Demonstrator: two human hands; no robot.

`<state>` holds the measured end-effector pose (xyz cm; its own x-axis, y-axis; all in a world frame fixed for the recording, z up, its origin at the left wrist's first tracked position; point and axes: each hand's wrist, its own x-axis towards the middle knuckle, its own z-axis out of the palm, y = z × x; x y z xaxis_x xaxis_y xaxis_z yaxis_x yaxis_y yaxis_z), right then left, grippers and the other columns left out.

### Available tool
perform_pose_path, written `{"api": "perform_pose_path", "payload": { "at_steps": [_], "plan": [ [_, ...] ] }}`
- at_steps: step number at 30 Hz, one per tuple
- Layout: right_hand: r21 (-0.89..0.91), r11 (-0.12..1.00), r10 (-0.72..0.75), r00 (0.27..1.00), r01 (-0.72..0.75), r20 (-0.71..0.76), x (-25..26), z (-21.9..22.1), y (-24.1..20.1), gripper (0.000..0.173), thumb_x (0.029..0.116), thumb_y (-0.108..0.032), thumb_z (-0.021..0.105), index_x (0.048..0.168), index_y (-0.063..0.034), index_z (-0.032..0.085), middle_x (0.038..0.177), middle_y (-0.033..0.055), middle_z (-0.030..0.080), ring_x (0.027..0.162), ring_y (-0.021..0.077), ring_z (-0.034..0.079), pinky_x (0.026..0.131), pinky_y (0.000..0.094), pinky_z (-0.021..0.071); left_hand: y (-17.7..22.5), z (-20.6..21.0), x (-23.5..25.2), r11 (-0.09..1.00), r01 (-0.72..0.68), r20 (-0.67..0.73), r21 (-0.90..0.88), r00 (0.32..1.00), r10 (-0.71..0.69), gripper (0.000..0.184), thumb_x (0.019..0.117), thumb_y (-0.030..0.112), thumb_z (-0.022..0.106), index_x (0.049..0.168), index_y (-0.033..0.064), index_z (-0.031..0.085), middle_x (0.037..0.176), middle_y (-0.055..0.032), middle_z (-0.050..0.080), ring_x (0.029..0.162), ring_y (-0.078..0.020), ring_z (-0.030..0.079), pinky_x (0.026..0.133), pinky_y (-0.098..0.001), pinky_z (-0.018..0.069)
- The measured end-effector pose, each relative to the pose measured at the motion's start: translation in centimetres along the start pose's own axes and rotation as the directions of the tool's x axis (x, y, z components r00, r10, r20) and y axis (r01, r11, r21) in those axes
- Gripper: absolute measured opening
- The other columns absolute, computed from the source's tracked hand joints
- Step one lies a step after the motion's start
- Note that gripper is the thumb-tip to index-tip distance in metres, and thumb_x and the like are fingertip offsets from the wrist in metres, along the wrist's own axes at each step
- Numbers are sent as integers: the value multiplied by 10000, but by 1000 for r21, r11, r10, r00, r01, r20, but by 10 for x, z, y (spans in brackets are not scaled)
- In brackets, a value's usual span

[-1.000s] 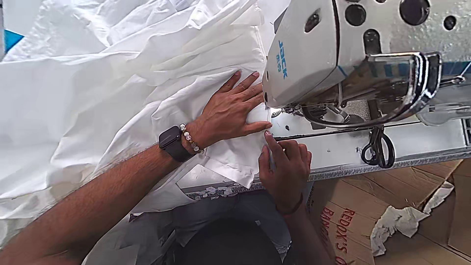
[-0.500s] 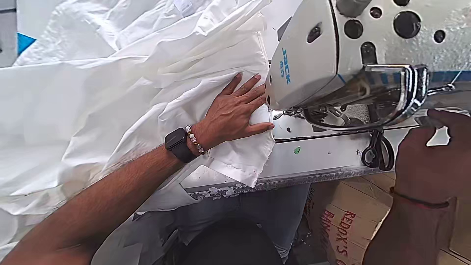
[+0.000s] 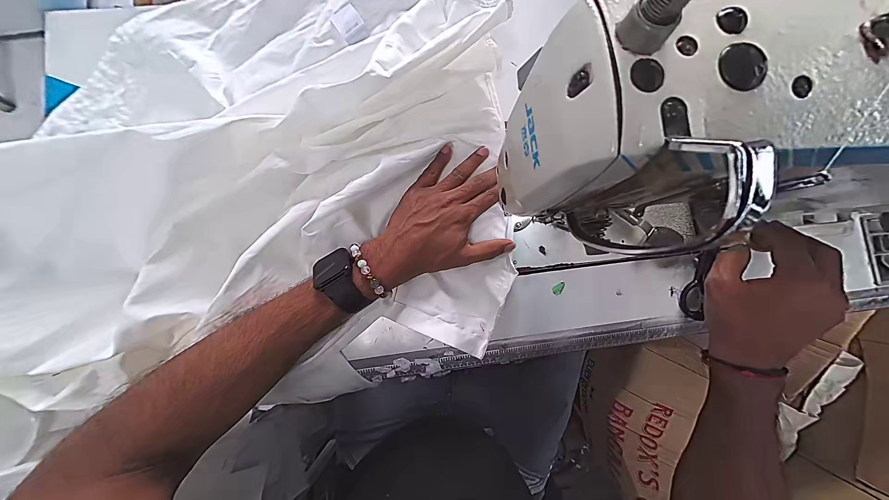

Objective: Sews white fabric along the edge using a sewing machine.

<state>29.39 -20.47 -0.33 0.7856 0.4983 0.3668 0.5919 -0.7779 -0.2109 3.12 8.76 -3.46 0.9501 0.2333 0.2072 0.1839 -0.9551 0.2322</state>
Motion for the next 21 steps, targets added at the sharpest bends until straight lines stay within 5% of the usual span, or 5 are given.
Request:
{"api": "perform_pose_path", "payload": {
  "at_steps": [3, 6, 13, 18, 21],
  "plan": [
    [94, 996, 1, 999, 3, -43, -4, -13, -5, 380, 1014, -240, 563, 1333, -54, 652, 1417, 169, 610, 1376, 293, 538, 1137, 454, 433, 0, 0, 1, 1000, 22, 1, 2, 1000, -22, 754, 930, 747, 444, 1454, 225, 592, 1596, 32, 469, 1553, -228, 291, 1276, -579, 93],
    [186, 983, 17, 996, 1, -91, -12, -22, -21, 319, 1018, -216, 567, 1268, -66, 697, 1324, 168, 659, 1269, 254, 607, 1018, 412, 509, 0, 0, 3, 998, 63, -8, 24, 998, -63, 759, 940, 743, 427, 1456, 211, 589, 1618, 26, 436, 1558, -248, 275, 1271, -587, 99],
    [235, 951, -216, 976, 203, 30, -30, 0, -51, 283, 1016, -179, 560, 1241, -88, 705, 1213, 172, 700, 1143, 328, 663, 935, 528, 532, 1, 0, 6, 992, 108, -25, 60, 994, -106, 756, 973, 703, 404, 1496, 177, 548, 1642, 5, 400, 1567, -260, 252, 1269, -608, 34],
    [257, 914, -359, 920, 313, 157, -18, 12, -43, 276, 957, -107, 555, 1129, -121, 771, 1212, 183, 690, 1105, 413, 636, 879, 600, 497, 32, -10, -13, 996, 84, -112, -25, 990, -86, 443, 1029, 356, 510, 1336, 66, 641, 1447, -101, 599, 1431, -291, 474, 1207, -445, 343],
    [392, 856, -450, 861, 338, 239, -20, 7, -46, 266, 938, -136, 566, 1056, -185, 799, 1110, 96, 713, 1049, 290, 668, 838, 516, 549, 27, -4, -29, 995, -24, -75, -100, 997, 16, 413, 1037, 327, 480, 1343, 113, 657, 1456, -74, 594, 1436, -275, 468, 1216, -447, 347]
  ]
}}
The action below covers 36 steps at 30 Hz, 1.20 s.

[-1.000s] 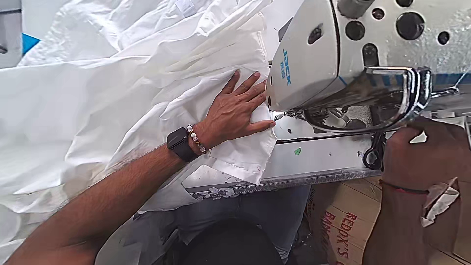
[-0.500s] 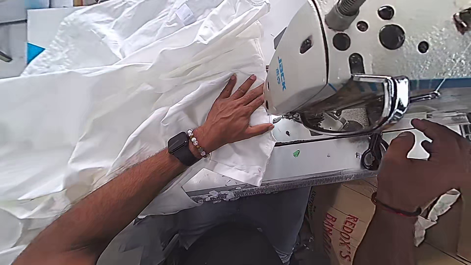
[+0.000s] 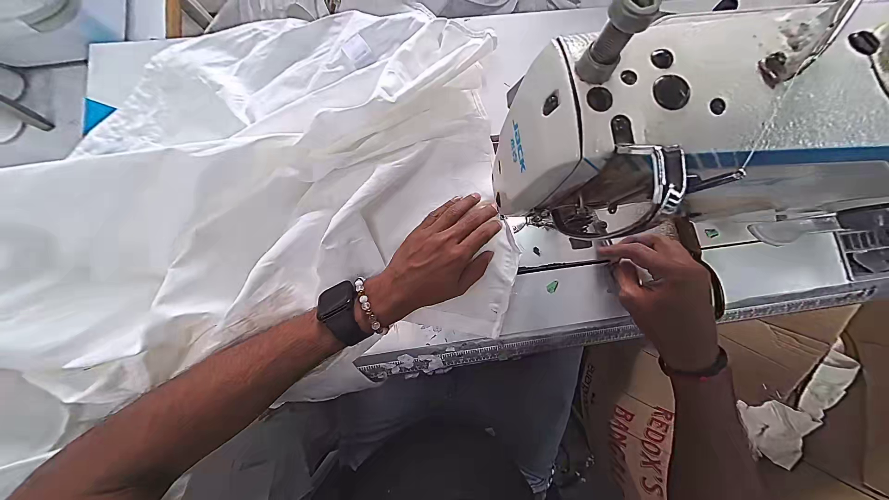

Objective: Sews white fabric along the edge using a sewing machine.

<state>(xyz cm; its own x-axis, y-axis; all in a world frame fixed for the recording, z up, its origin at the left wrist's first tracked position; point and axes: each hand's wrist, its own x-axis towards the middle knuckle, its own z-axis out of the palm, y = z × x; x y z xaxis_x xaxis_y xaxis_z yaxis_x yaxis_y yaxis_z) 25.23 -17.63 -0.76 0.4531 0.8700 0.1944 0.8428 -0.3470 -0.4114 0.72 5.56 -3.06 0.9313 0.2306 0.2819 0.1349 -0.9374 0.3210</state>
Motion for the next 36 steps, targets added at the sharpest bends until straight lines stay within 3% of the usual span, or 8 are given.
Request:
{"api": "perform_pose_path", "payload": {
  "at_steps": [3, 10, 15, 19, 24, 28, 32, 36],
  "plan": [
    [67, 998, -9, 999, 6, 42, -4, 18, -38, 252, 953, -202, 600, 1103, -228, 801, 1059, 65, 701, 1001, 241, 659, 810, 455, 555, -13, -4, -2, 994, -107, 14, -10, 994, 107, 406, 1035, 320, 485, 1346, 145, 679, 1467, -31, 602, 1440, -273, 468, 1220, -484, 328],
    [-39, 999, 11, 981, -19, -195, 5, 75, -99, 255, 1006, -233, 606, 1207, -205, 761, 1053, 83, 684, 989, 257, 642, 799, 402, 537, -17, -4, -1, 988, -151, 24, -19, 988, 152, 420, 1043, 326, 478, 1379, 158, 665, 1471, -1, 602, 1444, -255, 464, 1230, -485, 311],
    [-35, 995, -102, 957, 96, -270, -15, 82, -105, 272, 988, -166, 605, 1202, -232, 759, 1242, -2, 711, 1157, 202, 631, 925, 399, 501, -24, -6, 2, 983, -182, 31, -34, 983, 183, 431, 1047, 348, 467, 1399, 183, 652, 1444, -4, 618, 1426, -252, 474, 1223, -481, 308],
    [-82, 988, -143, 971, 129, -194, -27, 88, -110, 354, 976, -144, 543, 1229, -275, 753, 1334, -93, 693, 1312, 170, 568, 1052, 425, 424, -33, -5, 5, 971, -234, 39, -43, 971, 236, 409, 1049, 381, 466, 1393, 275, 660, 1447, 21, 610, 1424, -249, 458, 1211, -479, 304],
    [-92, 991, -113, 967, 95, -226, -26, 90, -112, 335, 963, -162, 547, 1169, -284, 782, 1261, -109, 730, 1232, 146, 615, 1024, 417, 416, -34, -8, 7, 968, -249, 73, -3, 966, 249, 410, 1043, 382, 441, 1399, 361, 645, 1460, 33, 596, 1424, -275, 441, 1203, -498, 279],
    [-108, 994, -62, 961, 34, -271, -26, 88, -114, 284, 960, -161, 578, 1081, -276, 808, 1183, -121, 756, 1097, 147, 645, 927, 399, 422, -23, -8, 8, 977, -210, 58, -22, 976, 211, 389, 1028, 382, 475, 1331, 306, 706, 1417, -31, 620, 1408, -312, 454, 1204, -529, 276],
    [-36, 997, 49, 941, -65, -334, -25, 85, -114, 212, 945, -176, 602, 993, -220, 804, 1083, -54, 773, 1028, 189, 653, 875, 412, 452, -4, -2, 0, 994, -110, 55, -3, 992, 110, 479, 1000, 526, 508, 1387, 291, 663, 1466, -57, 564, 1409, -290, 447, 1210, -520, 276],
    [-8, 951, 297, 921, -309, -250, -12, 79, -117, 335, 962, -483, 635, 975, -170, 755, 1018, 78, 664, 968, 273, 609, 830, 464, 478, 16, 7, -10, 996, 5, 44, 86, 999, -8, 686, 945, 703, 484, 1474, 276, 580, 1570, -55, 473, 1473, -285, 385, 1236, -533, 230]
  ]
}}
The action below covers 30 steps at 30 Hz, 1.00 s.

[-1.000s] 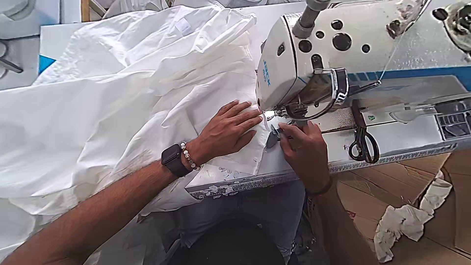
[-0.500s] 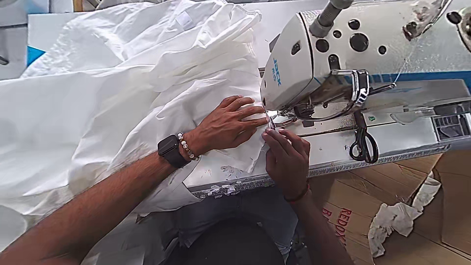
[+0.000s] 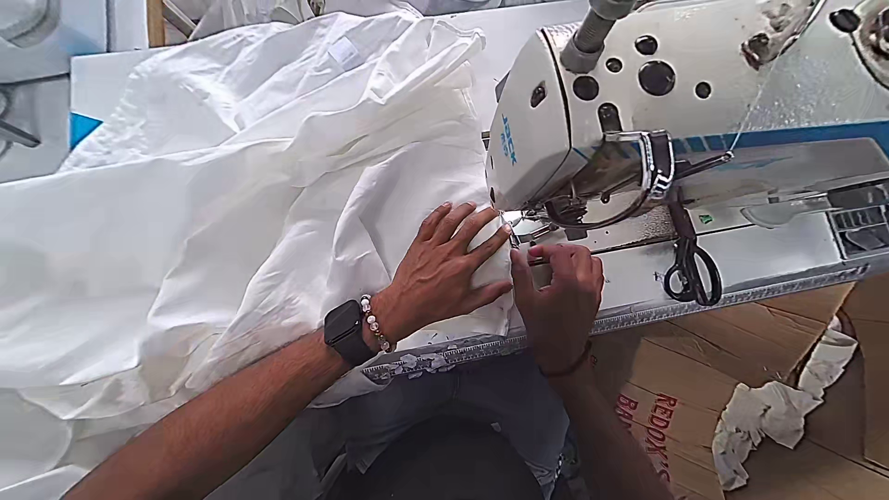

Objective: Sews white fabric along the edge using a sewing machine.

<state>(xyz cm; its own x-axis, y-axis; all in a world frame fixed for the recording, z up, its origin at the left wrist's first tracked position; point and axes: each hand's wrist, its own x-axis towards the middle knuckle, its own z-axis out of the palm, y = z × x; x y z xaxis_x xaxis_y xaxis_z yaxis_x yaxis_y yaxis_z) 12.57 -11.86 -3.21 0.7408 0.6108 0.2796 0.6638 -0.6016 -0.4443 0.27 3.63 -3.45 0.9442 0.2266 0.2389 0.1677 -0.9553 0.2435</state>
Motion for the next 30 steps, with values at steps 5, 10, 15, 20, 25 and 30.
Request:
{"api": "perform_pose_path", "payload": {
  "at_steps": [5, 10, 15, 20, 25, 30],
  "plan": [
    [-69, 995, 78, 985, -68, 156, 21, 0, -33, 268, 809, -372, 724, 701, -138, 653, 1026, 92, 682, 1026, 319, 614, 843, 545, 443, -1, 0, -1, 1000, 6, -39, -10, 999, -6, 716, 918, 665, 544, 1447, 186, 603, 1537, -49, 517, 1444, -280, 430, 1218, -520, 275],
    [207, 967, 113, 978, -149, 174, 9, -11, -41, 260, 864, -272, 744, 1032, -79, 700, 1081, 71, 678, 775, 167, 681, 638, 386, 584, -14, -5, -4, 995, -82, -32, -59, 996, 80, 466, 1050, 358, 440, 1441, 171, 611, 1526, -50, 535, 1440, -258, 449, 1228, -509, 278],
    [401, 848, 147, 881, -346, 450, -33, -19, -41, 505, 1023, -307, 585, 1454, -71, 473, 693, -33, 682, 537, 85, 652, 497, 316, 590, -17, -6, -4, 996, -82, -18, -47, 997, 81, 453, 1060, 365, 434, 1447, 208, 609, 1539, -23, 527, 1454, -247, 434, 1229, -493, 283],
    [495, 820, 147, 942, -286, 301, -57, -21, -48, 427, 1019, -175, 544, 1396, 21, 584, 609, -58, 605, 478, 22, 544, 448, 229, 494, -13, -6, -5, 996, -75, -6, -40, 997, 75, 470, 1062, 375, 410, 1460, 207, 597, 1551, -21, 511, 1463, -257, 413, 1233, -487, 266],
    [485, 839, 140, 958, -248, 249, -50, -16, -43, 408, 1001, -148, 552, 1367, 20, 620, 597, -50, 600, 453, 12, 509, 424, 215, 463, -12, -4, -3, 996, -89, -50, -2, 995, 89, 434, 1049, 353, 445, 1379, 180, 667, 1488, -51, 564, 1427, -280, 440, 1202, -482, 297],
    [360, 901, 150, 953, -241, 264, -31, -10, -42, 388, 982, -191, 569, 1339, -68, 659, 585, -57, 590, 461, 44, 516, 443, 255, 454, -13, -7, 2, 993, -110, -77, 34, 991, 113, 363, 1039, 321, 489, 1287, 197, 723, 1399, -59, 611, 1370, -290, 472, 1166, -481, 320]
  ]
}}
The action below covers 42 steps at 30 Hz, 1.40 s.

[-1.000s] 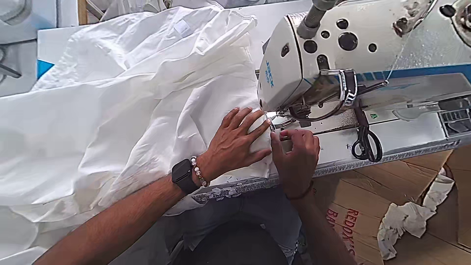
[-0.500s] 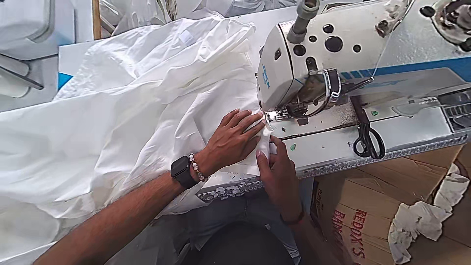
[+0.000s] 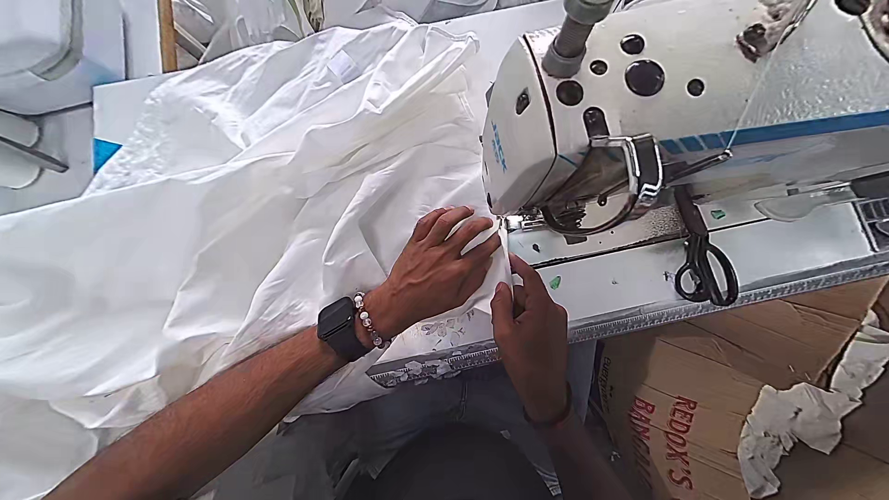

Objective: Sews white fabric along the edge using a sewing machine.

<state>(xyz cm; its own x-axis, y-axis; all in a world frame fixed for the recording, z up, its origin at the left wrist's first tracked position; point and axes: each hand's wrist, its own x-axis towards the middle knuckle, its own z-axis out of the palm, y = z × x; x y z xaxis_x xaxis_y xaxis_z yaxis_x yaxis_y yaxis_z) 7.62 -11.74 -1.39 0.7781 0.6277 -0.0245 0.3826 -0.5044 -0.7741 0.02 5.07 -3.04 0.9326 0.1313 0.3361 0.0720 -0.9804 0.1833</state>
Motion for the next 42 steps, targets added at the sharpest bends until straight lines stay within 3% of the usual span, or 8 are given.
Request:
{"api": "perform_pose_path", "payload": {
  "at_steps": [14, 18, 21, 24, 27, 31, 35, 42],
  "plan": [
    [-246, 969, -31, 990, -3, -136, 46, 18, -10, 190, 952, -211, 605, 1112, -131, 668, 570, -22, 550, 487, 157, 540, 470, 375, 431, -8, -4, 2, 997, -77, 3, -28, 997, 77, 349, 1029, 283, 503, 1278, 205, 734, 1311, -47, 659, 1286, -261, 529, 1095, -438, 378],
    [-234, 972, -56, 991, 27, -120, 49, 19, -9, 283, 958, -213, 595, 1214, -95, 619, 589, -23, 576, 513, 167, 576, 477, 393, 455, -21, -3, 2, 985, -106, -5, -134, 994, 106, 338, 1021, 264, 522, 1267, 189, 741, 1339, -70, 653, 1306, -258, 553, 1111, -446, 422],
    [-131, 989, -55, 996, 64, 66, 59, 0, -2, 451, 961, -331, 620, 1289, -21, 602, 619, -12, 568, 559, 171, 566, 540, 417, 491, -31, -5, 4, 977, -155, 2, -147, 988, 156, 325, 1018, 262, 525, 1226, 176, 758, 1337, -71, 664, 1297, -264, 566, 1105, -453, 425],
    [-314, 948, -28, 994, 60, 105, 76, -31, 1, 402, 1002, -501, 587, 1017, -131, 744, 598, 36, 567, 549, 241, 576, 506, 463, 471, -36, -10, 6, 973, -174, 29, -153, 983, 181, 331, 1022, 263, 517, 1254, 224, 751, 1345, -56, 658, 1290, -254, 567, 1092, -455, 426],
    [-586, 809, -18, 994, -51, -111, 73, -47, -1, 466, 1011, -454, 535, 700, -116, 612, 613, 94, 600, 597, 322, 640, 489, 506, 422, -33, -9, 6, 967, -216, 28, -136, 975, 222, 341, 1022, 241, 513, 1276, 236, 740, 1348, -64, 656, 1292, -258, 567, 1086, -450, 443],
    [-383, 923, -94, 987, 38, -129, 53, -34, 18, 311, 1004, -413, 577, 965, -157, 750, 818, 34, 656, 831, 266, 626, 701, 477, 495, -23, -10, 12, 954, -279, 43, -111, 958, 285, 297, 1035, 251, 541, 1238, 200, 752, 1289, -59, 685, 1235, -253, 607, 1061, -428, 476],
    [-315, 949, -78, 983, 21, -169, 39, -13, 19, 247, 941, -457, 683, 931, -233, 785, 923, 12, 658, 994, 271, 577, 882, 504, 436, -19, -7, 14, 956, -282, 0, -85, 959, 283, 249, 1013, 240, 584, 1150, 158, 775, 1210, -64, 717, 1171, -252, 649, 1007, -411, 519],
    [-374, 927, -133, 958, 29, -255, 35, 1, 15, 155, 890, -388, 716, 852, -250, 775, 859, -15, 647, 950, 254, 576, 862, 507, 396, -16, -2, 12, 964, -257, -15, -64, 966, 256, 313, 1027, 242, 530, 1233, 149, 746, 1312, -34, 694, 1223, -242, 617, 1028, -419, 472]
  ]
}}
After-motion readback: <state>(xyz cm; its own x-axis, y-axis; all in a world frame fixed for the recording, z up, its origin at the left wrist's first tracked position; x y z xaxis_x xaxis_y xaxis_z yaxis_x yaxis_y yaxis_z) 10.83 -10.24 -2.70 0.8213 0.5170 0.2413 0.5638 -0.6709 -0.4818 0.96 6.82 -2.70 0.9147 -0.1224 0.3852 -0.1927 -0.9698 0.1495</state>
